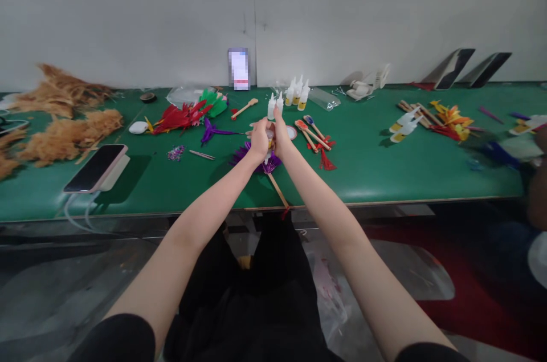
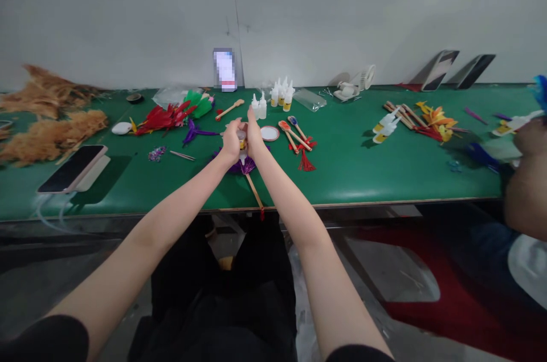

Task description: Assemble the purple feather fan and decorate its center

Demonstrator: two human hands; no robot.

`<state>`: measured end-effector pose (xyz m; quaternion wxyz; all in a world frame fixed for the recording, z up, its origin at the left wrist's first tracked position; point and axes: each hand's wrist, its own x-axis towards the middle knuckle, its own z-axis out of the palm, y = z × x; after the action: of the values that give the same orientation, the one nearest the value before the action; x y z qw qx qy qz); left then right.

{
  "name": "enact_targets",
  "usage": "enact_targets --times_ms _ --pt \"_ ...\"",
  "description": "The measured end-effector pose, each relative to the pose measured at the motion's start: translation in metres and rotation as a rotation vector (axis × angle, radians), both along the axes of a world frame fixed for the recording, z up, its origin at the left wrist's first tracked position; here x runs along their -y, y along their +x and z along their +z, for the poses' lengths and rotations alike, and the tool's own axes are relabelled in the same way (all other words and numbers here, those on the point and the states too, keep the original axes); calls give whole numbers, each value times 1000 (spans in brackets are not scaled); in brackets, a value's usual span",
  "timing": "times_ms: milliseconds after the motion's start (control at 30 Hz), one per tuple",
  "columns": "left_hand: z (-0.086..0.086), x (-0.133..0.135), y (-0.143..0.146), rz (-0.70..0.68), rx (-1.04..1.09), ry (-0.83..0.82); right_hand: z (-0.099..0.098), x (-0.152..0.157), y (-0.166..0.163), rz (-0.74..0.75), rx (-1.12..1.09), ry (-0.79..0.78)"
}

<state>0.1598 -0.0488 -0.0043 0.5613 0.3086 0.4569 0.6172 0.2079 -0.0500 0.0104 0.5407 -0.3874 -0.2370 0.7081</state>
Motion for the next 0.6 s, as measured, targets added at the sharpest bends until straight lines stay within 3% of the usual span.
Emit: enact_targets --times_ms 400,600 --pt "21 14 4 -38 -5 51 18 13 8 -3 73 0" --pt "42 2 0 -265 -123 95 21 -11 14 2 127 96"
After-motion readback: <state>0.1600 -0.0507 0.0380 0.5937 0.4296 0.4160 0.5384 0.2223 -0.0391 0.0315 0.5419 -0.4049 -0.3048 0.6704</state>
